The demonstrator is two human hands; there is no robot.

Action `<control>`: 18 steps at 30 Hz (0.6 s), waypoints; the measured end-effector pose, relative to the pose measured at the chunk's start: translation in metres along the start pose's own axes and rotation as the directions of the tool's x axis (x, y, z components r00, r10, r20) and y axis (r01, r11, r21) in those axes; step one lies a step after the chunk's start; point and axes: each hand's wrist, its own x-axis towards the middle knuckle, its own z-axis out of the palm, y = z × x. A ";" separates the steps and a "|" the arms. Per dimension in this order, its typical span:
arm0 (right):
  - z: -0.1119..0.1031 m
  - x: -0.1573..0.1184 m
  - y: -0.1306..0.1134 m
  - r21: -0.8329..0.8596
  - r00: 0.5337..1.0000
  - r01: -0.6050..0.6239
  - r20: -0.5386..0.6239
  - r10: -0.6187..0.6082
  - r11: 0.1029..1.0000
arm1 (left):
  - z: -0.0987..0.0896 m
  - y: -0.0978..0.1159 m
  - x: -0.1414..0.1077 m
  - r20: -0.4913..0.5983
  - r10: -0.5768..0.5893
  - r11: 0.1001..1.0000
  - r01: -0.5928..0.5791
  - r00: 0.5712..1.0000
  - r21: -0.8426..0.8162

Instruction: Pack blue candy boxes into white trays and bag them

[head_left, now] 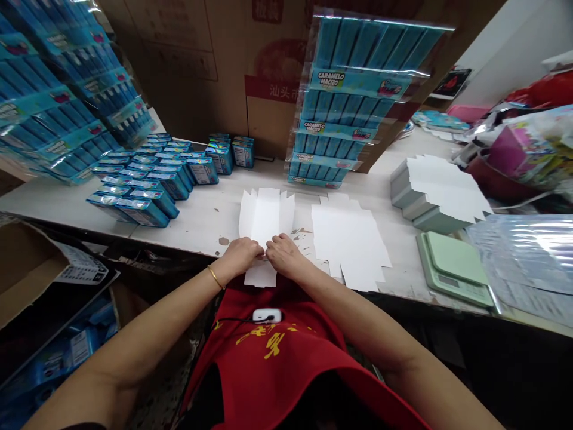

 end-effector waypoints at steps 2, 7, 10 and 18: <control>0.000 0.002 0.000 0.009 1.000 -0.025 0.018 0.025 1.000 | -0.005 0.007 0.001 0.103 -0.006 0.983 -0.013 0.995 0.183; -0.008 -0.018 -0.004 0.030 0.999 -0.028 -0.032 0.029 0.999 | -0.010 0.016 0.002 0.168 -0.005 0.924 -0.060 0.986 0.378; -0.003 -0.047 -0.014 0.093 0.969 -0.070 -0.231 0.090 0.993 | -0.010 0.015 0.001 0.152 -0.006 0.920 -0.054 0.988 0.387; 0.040 -0.055 -0.022 0.218 0.892 -0.025 -0.435 0.120 0.976 | -0.012 0.014 0.003 0.181 -0.008 0.927 -0.061 0.983 0.371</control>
